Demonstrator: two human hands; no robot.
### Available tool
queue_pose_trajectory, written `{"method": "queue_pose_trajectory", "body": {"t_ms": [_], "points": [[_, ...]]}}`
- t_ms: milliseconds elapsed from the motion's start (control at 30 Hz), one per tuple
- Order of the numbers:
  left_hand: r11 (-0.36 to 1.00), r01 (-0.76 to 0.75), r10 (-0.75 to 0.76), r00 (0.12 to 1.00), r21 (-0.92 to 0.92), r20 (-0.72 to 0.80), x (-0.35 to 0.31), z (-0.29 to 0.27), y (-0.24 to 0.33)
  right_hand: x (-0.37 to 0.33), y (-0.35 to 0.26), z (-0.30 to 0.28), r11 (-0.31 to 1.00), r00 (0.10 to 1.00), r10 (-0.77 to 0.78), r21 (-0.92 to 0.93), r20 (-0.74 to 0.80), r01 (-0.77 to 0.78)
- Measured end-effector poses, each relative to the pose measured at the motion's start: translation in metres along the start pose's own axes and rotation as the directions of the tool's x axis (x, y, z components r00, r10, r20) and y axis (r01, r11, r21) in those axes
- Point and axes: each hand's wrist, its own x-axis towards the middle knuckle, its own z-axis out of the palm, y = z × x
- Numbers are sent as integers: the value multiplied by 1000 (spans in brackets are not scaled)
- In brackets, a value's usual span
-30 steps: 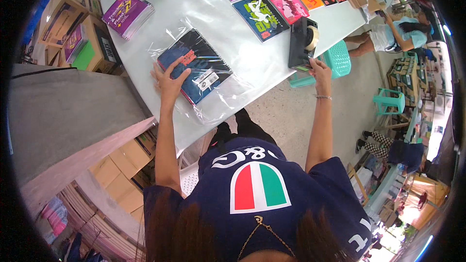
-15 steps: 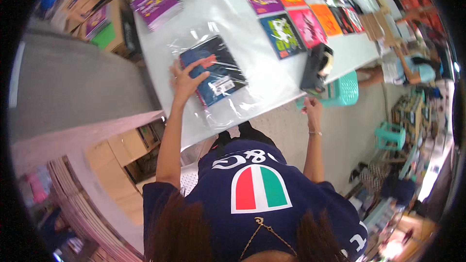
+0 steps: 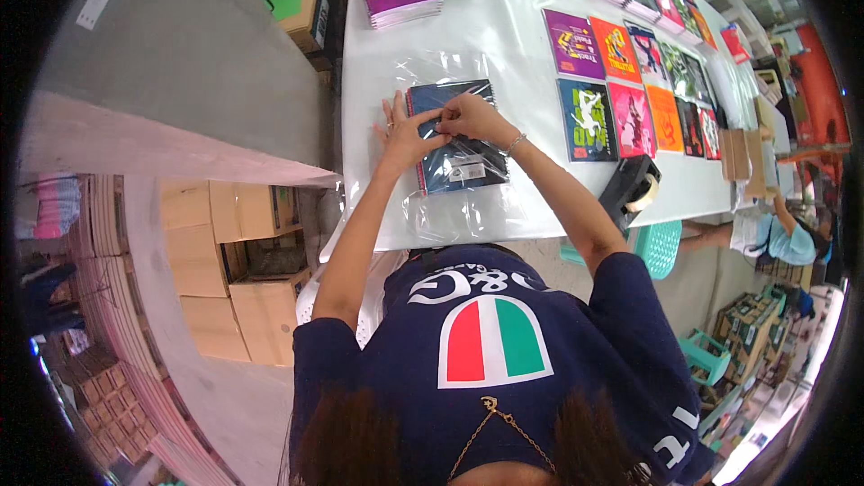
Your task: The person gathers notebooks from a table, places them inside a plastic bag, and secures the bag using tape.
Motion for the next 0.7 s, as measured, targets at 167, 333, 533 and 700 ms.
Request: {"method": "queue_pose_trajectory", "body": {"t_ms": [167,333,533,700], "points": [[927,-155,246,938,341,-244,-32,31,0,14,-3,-7,977,961,210,-11,181,-212],[904,-161,271,932,397,-240,-37,28,-8,9,-5,-12,937,987,162,-311,-10,-157],[854,-47,-119,952,-518,-282,0,22,-34,-19,22,-19,963,863,16,-224,-506,-149],[687,184,-278,960,-703,-20,29,34,-24,-18,97,20,946,827,243,313,-506,-85]]}}
